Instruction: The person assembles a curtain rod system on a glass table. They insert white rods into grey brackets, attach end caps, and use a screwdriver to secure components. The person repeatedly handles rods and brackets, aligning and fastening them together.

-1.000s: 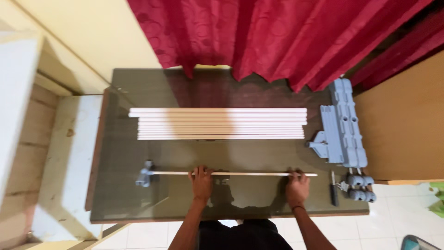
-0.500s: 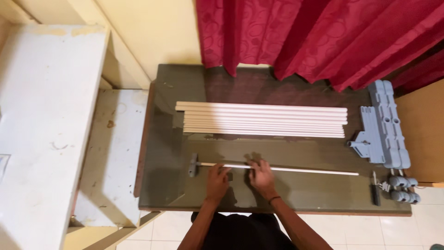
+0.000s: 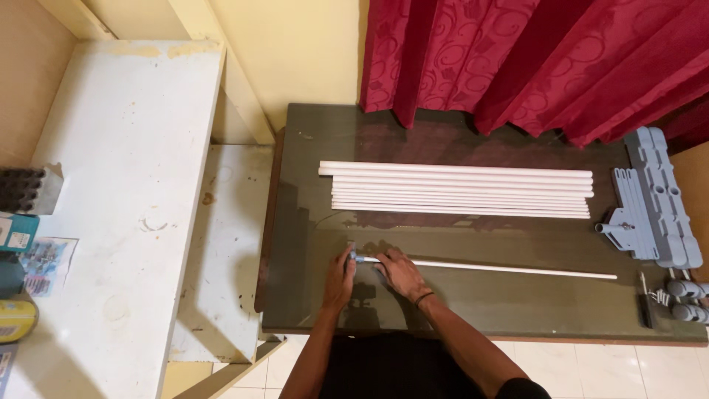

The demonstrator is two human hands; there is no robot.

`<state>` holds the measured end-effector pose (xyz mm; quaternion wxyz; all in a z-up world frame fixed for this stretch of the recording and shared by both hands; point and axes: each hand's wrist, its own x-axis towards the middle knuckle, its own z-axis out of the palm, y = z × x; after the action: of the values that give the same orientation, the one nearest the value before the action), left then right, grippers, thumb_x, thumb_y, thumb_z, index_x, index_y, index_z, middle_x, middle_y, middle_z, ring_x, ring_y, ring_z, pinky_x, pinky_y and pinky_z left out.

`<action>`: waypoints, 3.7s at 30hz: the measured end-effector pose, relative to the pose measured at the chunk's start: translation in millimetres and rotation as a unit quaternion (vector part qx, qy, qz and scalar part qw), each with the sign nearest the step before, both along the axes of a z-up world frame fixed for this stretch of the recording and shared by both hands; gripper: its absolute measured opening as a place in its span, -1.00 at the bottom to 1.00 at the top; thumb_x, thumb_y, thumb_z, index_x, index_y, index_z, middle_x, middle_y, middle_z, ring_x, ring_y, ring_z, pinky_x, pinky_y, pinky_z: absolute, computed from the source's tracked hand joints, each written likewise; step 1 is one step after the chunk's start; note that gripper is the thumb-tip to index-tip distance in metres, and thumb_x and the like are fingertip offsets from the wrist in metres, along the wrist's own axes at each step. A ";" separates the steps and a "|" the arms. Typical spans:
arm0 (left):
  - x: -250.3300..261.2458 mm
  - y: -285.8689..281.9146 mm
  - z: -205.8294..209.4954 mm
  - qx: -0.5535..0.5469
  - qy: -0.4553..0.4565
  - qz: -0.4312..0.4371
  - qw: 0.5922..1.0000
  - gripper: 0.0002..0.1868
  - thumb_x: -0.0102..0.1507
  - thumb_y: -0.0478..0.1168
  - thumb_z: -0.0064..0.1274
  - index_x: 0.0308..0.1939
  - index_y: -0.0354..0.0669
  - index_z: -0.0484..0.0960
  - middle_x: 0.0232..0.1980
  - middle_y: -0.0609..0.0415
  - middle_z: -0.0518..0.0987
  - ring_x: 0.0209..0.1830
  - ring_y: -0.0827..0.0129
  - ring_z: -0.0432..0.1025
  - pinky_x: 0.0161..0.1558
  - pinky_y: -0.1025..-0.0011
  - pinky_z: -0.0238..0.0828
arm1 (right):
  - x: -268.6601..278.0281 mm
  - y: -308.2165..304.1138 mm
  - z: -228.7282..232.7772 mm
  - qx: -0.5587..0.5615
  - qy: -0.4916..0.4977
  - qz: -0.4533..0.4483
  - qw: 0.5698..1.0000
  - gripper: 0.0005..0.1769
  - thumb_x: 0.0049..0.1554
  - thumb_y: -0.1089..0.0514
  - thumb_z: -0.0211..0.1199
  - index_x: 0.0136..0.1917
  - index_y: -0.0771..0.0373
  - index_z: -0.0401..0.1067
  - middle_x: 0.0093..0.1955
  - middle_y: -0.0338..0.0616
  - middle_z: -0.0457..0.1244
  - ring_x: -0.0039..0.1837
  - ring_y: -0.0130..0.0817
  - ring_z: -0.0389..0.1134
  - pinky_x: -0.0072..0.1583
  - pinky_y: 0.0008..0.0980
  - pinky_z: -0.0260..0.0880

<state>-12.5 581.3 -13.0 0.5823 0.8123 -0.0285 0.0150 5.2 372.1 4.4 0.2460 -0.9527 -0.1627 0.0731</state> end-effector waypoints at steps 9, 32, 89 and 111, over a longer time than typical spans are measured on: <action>26.6 -2.8 8.7 0.068 0.123 0.000 0.990 -0.48 0.41 0.24 -0.23 0.06 -0.03 0.63 0.03 -0.11 0.59 0.08 -0.10 0.48 0.09 0.09 0.39 | 12.7 1.9 23.6 0.052 0.052 0.008 0.997 -0.78 0.28 0.05 0.09 0.14 -0.01 0.50 0.04 -0.11 0.40 -0.02 0.09 0.42 -0.02 0.04 0.39; 45.4 -43.7 -68.4 -0.036 0.176 0.101 0.979 -0.48 0.23 0.11 0.22 0.01 -0.29 0.68 -0.13 -0.06 0.71 -0.17 0.29 0.56 -0.03 0.29 0.45 | 7.7 -24.0 -3.4 0.021 -0.010 -0.084 0.996 -0.77 0.18 0.15 0.25 0.12 0.16 0.54 0.05 0.13 0.24 0.13 0.13 0.29 0.17 -0.02 0.35; -101.3 -710.0 -15.3 0.409 -0.065 -0.565 0.713 -0.06 0.10 -0.27 0.29 0.50 -0.16 0.15 0.63 0.07 -0.01 0.49 0.12 0.17 0.39 0.08 0.13 | -242.8 -581.9 -46.3 0.013 0.052 -0.436 0.898 -0.52 0.04 0.20 0.22 0.25 0.30 0.40 0.35 0.11 0.24 0.43 0.11 0.16 0.40 -0.10 0.24; -93.7 -449.5 -33.0 0.112 0.015 -0.383 0.917 -0.60 0.17 -0.42 0.06 0.08 -0.10 0.64 0.12 -0.11 0.59 0.15 -0.07 0.46 0.15 0.16 0.41 | -218.2 -401.3 -37.1 0.163 0.020 -0.536 0.828 -0.54 -0.01 0.20 0.31 0.17 0.30 0.36 0.03 0.17 0.35 0.02 0.07 0.44 0.10 -0.09 0.47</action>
<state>-106.2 131.8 -46.0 0.4488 0.7993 -0.3306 -0.2246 -213.0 -29.3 -32.7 0.4014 -0.8347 0.3689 -0.0784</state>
